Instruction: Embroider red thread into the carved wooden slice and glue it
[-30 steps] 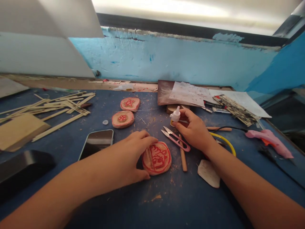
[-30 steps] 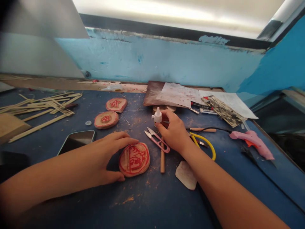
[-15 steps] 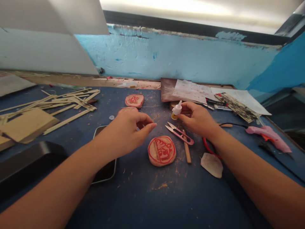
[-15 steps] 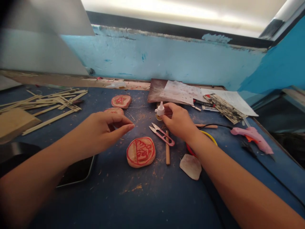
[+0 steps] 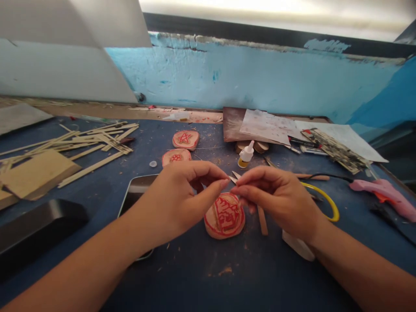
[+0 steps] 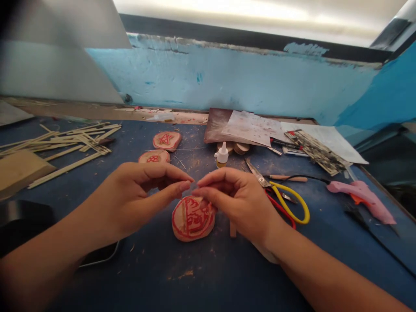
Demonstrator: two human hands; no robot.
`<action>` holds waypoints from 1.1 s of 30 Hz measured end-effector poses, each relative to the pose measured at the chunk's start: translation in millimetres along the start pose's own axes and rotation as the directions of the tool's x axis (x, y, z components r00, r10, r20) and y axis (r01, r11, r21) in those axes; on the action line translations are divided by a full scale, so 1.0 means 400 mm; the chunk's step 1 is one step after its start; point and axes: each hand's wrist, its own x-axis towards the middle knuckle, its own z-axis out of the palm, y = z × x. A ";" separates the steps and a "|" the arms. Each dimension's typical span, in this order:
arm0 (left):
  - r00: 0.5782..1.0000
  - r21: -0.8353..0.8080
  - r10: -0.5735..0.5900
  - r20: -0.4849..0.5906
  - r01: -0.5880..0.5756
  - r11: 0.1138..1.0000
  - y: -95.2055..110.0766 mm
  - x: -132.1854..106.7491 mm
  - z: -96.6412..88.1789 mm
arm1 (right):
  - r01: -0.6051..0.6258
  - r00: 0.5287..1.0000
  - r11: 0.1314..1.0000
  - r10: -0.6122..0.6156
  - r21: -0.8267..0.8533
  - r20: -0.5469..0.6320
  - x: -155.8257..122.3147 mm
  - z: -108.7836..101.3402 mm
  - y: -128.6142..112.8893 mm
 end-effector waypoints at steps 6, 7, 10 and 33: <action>0.998 -0.139 0.057 0.039 -0.051 0.989 0.010 -0.010 0.019 | -0.229 0.967 0.930 0.183 0.288 0.180 -0.015 0.007 0.037; 0.996 -0.138 0.086 0.024 -0.082 0.987 0.010 -0.013 0.021 | -0.252 0.959 0.916 0.193 0.312 0.208 -0.017 0.008 0.037; 0.981 -0.095 0.191 -0.035 -0.194 0.976 0.012 -0.022 0.026 | -0.308 0.937 0.879 0.214 0.364 0.277 -0.017 0.010 0.037; 0.887 0.366 0.453 -0.091 -0.393 0.843 0.050 -0.052 0.040 | -0.337 0.925 0.817 0.197 0.468 0.324 -0.040 0.035 0.027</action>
